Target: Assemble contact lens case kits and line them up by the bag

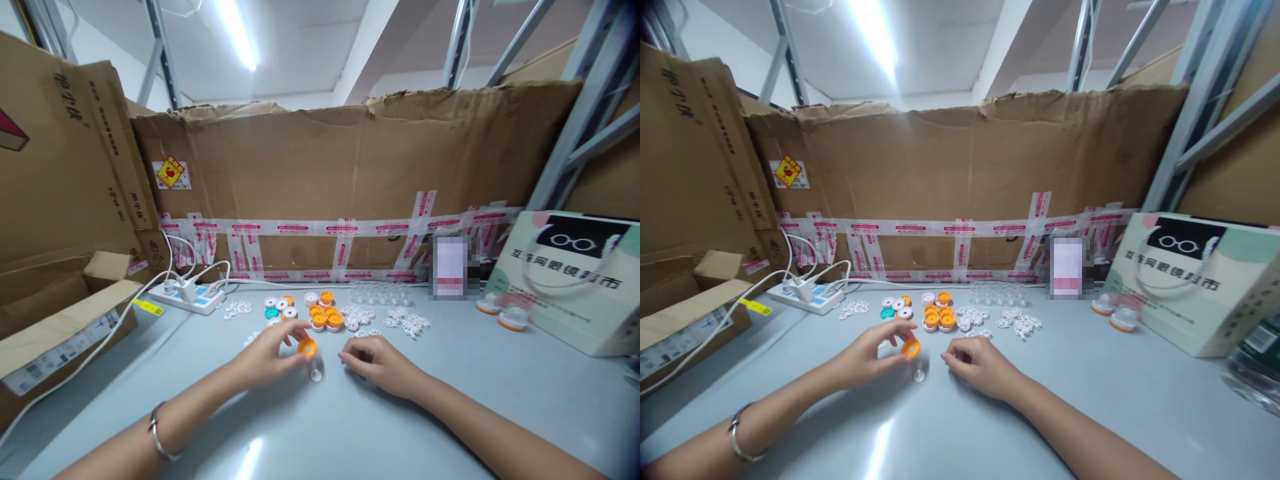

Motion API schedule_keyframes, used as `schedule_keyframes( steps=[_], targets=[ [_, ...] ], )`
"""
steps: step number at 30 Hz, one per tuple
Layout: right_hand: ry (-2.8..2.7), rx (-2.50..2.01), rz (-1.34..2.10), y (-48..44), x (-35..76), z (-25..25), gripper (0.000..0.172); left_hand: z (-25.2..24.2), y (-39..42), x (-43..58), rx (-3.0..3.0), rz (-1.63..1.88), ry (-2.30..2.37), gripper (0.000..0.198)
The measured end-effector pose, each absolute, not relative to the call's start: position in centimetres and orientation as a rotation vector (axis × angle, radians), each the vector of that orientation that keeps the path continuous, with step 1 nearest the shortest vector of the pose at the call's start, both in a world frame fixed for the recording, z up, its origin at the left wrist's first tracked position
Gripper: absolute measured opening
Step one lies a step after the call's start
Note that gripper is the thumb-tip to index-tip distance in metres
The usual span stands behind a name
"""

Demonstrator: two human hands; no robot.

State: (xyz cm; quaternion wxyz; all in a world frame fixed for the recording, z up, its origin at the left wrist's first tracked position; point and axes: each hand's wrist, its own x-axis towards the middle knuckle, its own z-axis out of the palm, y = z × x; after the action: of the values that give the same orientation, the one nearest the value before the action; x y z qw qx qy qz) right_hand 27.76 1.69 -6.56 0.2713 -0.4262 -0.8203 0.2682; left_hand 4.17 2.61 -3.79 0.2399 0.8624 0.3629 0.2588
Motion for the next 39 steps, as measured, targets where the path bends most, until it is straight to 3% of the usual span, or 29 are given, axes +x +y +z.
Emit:
schedule_keyframes(
  steps=[18, 23, 29, 39],
  targets=[
    [-2.201, -1.150, 0.774, 1.8, 27.5, -6.7, 0.032, -4.3, 0.9, 5.1, 2.399, 0.542, 0.947, 0.039],
    [-2.201, -1.173, 0.783, 1.8, 27.5, -6.8, 0.031, -1.0, 2.8, 1.2, 2.442, 0.706, 1.124, 0.020],
    [-2.208, -1.172, 0.787, 1.8, 27.4, -6.9, 0.029, -0.2, 6.1, -6.8, 2.366, 0.238, 1.662, 0.018],
    [-2.194, -1.179, 0.797, 1.7, 27.2, -6.7, 0.028, -1.2, 6.6, -8.5, 2.260, 0.030, 1.720, 0.021]
  ],
)
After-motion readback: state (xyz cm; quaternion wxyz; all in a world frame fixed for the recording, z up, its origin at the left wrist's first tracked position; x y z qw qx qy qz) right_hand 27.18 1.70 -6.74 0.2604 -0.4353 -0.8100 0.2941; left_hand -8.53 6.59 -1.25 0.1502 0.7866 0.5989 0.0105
